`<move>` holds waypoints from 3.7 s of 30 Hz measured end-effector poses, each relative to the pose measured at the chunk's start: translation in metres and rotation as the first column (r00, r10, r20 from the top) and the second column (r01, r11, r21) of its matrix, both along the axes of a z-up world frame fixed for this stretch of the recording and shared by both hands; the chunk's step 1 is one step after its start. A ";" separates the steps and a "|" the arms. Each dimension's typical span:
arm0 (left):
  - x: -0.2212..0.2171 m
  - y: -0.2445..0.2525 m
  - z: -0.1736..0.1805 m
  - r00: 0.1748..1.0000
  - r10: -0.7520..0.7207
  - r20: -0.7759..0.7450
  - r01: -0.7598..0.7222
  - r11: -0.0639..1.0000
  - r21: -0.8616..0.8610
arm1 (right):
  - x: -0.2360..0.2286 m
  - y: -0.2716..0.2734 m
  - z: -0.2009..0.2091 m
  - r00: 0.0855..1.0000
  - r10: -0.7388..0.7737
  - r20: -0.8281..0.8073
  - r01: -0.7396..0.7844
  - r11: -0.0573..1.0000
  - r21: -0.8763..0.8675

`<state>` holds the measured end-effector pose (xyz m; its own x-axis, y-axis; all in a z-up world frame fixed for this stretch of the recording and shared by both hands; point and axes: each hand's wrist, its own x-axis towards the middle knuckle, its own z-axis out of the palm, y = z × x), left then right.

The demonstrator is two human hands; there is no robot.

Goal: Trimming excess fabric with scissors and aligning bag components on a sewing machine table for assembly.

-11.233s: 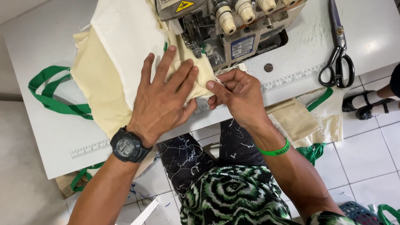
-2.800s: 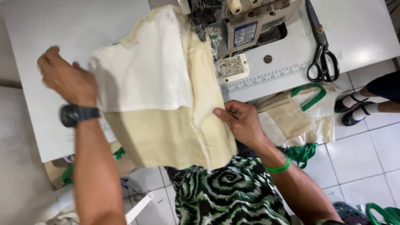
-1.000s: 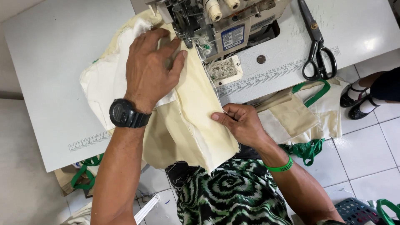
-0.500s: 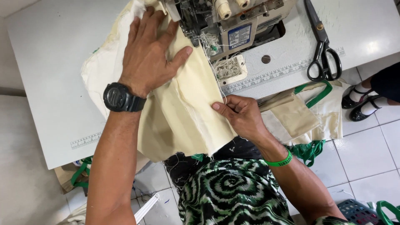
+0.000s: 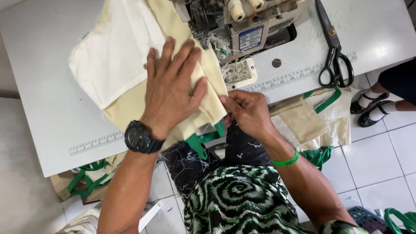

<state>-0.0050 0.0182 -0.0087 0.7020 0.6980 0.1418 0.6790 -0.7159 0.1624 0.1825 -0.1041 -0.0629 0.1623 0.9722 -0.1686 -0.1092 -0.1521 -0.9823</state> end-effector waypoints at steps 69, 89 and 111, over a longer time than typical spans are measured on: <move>-0.003 0.106 -0.021 0.963 -0.180 0.202 0.125 0.957 0.261 | 0.184 -0.092 0.050 0.713 -0.039 0.700 0.411 0.832 -0.372; -0.041 0.029 -0.005 0.969 0.022 0.246 -0.033 0.999 0.043 | 0.025 -0.030 0.043 0.949 0.132 -0.287 -0.131 0.991 0.025; -0.055 -0.073 -0.039 0.760 0.615 0.212 -0.388 0.690 -0.611 | 0.184 -0.084 0.005 0.553 -0.082 0.829 0.350 0.926 -0.143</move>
